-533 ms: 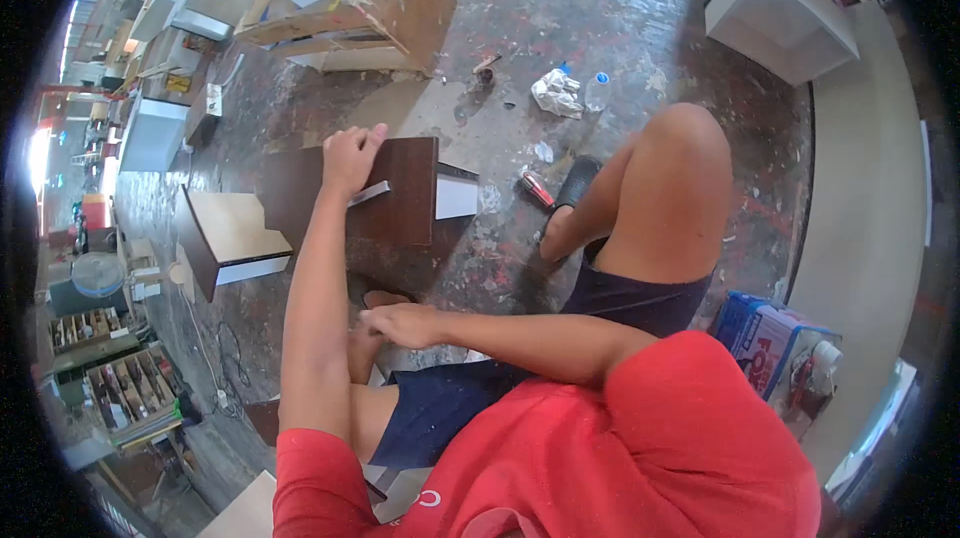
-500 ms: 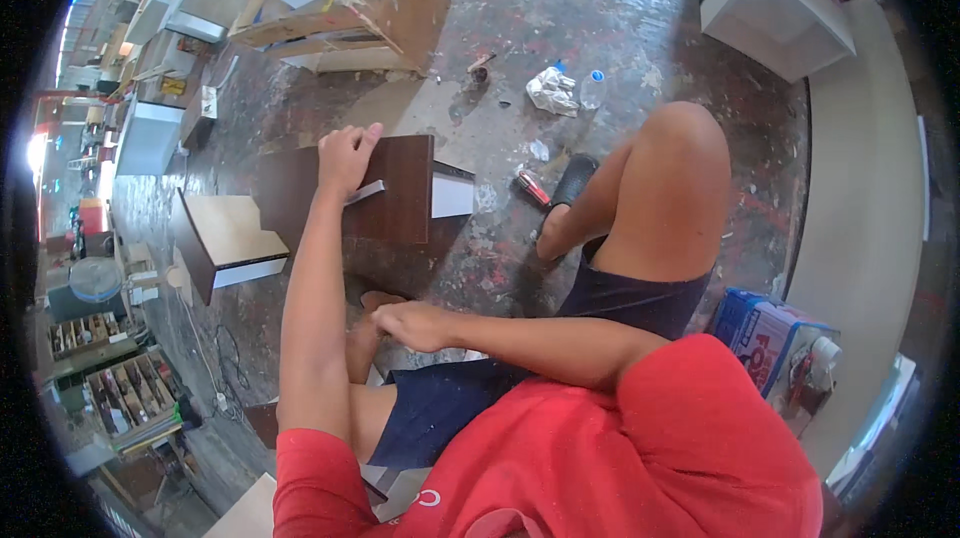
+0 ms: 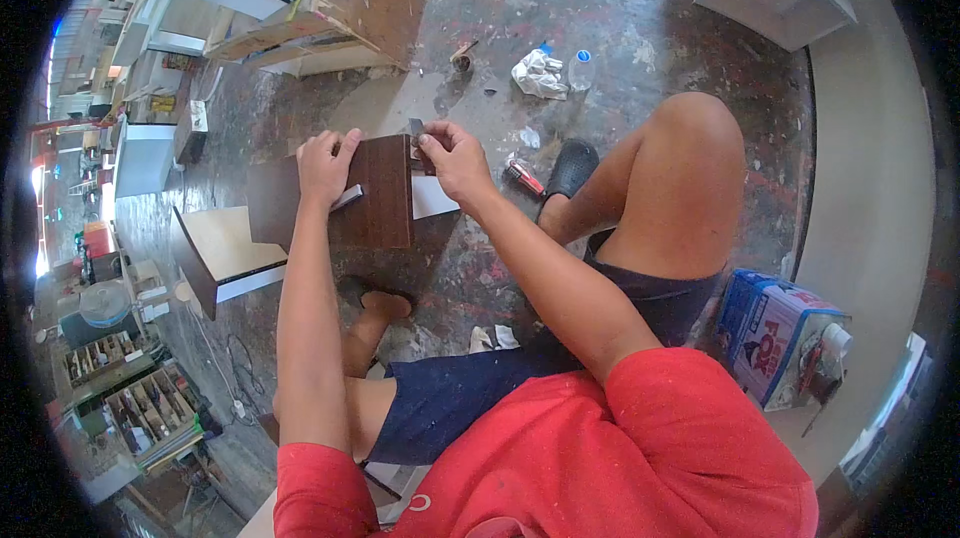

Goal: The person trims the laminated edges of wooden drawer panels using a blade, scraping along the borders and wiping down the surfaces.

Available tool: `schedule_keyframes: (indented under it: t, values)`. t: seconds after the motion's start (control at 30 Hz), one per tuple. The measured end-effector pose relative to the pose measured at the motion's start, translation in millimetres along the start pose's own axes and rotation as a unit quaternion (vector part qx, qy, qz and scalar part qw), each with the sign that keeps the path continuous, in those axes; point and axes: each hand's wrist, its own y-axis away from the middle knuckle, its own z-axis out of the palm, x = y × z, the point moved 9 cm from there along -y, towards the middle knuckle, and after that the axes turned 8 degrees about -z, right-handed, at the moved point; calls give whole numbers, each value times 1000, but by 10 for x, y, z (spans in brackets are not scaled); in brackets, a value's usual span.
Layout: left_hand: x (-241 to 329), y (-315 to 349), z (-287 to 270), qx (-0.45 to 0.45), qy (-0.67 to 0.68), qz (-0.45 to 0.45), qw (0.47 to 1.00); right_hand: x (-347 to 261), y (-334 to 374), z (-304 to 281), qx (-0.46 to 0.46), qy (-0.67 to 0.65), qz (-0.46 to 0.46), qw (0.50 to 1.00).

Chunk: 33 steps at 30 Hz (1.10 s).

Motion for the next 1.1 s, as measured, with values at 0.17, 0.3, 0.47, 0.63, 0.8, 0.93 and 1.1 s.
schedule_keyframes:
  t: [0.17, 0.3, 0.47, 0.63, 0.8, 0.93, 1.1]
  values:
    - [12, 0, -19, 5, -7, 3, 1000, 124, -33, 29, 13, -25, 8, 1000]
    - [38, -9, -10, 7, 6, 10, 1000, 143, -79, 49, 15, -32, -10, 999]
    - [7, 19, -23, 13, 0, 5, 1000, -28, -8, 78, -12, 27, -54, 998]
    - [17, 11, -20, 8, -4, 2, 1000, -4, 31, 80, -27, 41, -2, 999]
    - [-8, 20, -10, -2, -8, -5, 1000, -65, 14, 110, -31, 71, -33, 996]
    - [32, 18, -31, 6, -2, 2, 1000, 47, -22, 45, -35, 105, -37, 993]
    - [26, 19, -15, 5, -13, -3, 1000, -55, -3, 99, -51, 80, -71, 993]
